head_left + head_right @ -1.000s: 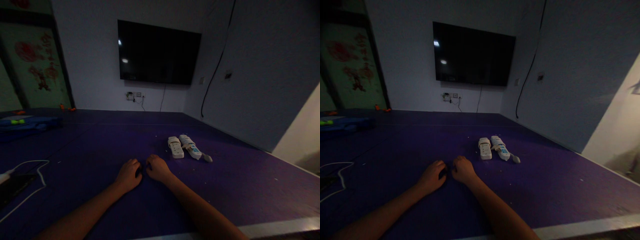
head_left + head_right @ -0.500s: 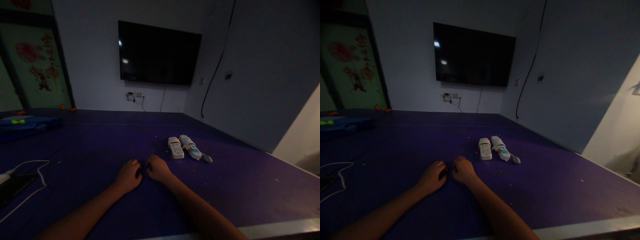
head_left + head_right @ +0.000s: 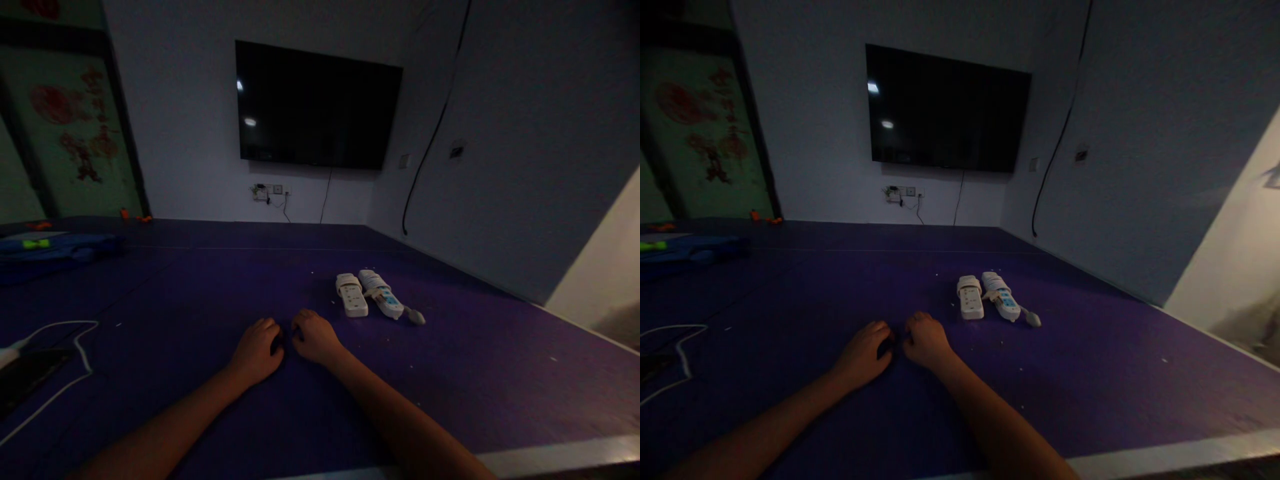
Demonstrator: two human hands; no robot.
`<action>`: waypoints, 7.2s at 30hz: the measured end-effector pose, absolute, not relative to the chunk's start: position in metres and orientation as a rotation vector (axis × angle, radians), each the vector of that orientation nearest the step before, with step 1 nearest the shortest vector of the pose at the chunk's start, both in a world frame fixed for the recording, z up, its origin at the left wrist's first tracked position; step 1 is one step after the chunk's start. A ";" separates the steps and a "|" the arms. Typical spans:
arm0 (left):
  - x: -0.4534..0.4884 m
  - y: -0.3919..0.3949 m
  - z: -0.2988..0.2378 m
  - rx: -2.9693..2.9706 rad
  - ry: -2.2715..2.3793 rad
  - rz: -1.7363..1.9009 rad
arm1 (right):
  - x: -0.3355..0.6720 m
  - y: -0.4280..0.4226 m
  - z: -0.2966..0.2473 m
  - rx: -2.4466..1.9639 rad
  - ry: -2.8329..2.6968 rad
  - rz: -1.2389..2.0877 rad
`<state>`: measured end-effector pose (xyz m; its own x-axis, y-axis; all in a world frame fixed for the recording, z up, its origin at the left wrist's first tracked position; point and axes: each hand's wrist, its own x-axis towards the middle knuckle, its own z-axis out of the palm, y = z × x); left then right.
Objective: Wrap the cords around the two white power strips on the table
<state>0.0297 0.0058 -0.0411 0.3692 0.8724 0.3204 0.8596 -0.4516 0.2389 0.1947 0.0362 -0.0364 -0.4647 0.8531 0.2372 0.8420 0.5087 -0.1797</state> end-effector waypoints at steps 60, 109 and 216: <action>0.031 0.005 -0.041 2.569 1.654 0.617 | 0.196 0.036 -0.036 -1.424 -2.458 0.029; 0.029 0.005 -0.042 2.566 1.658 0.642 | 0.196 0.032 -0.029 -1.494 -2.451 -0.014; 0.030 0.006 -0.044 2.582 1.638 0.640 | 0.195 0.034 -0.034 -1.487 -2.421 -0.038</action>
<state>0.0300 0.0057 -0.0441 0.3666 0.8701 0.3294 0.8629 -0.4504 0.2292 0.1955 0.0342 -0.0335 -0.4196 0.8681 0.2654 0.8759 0.4639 -0.1325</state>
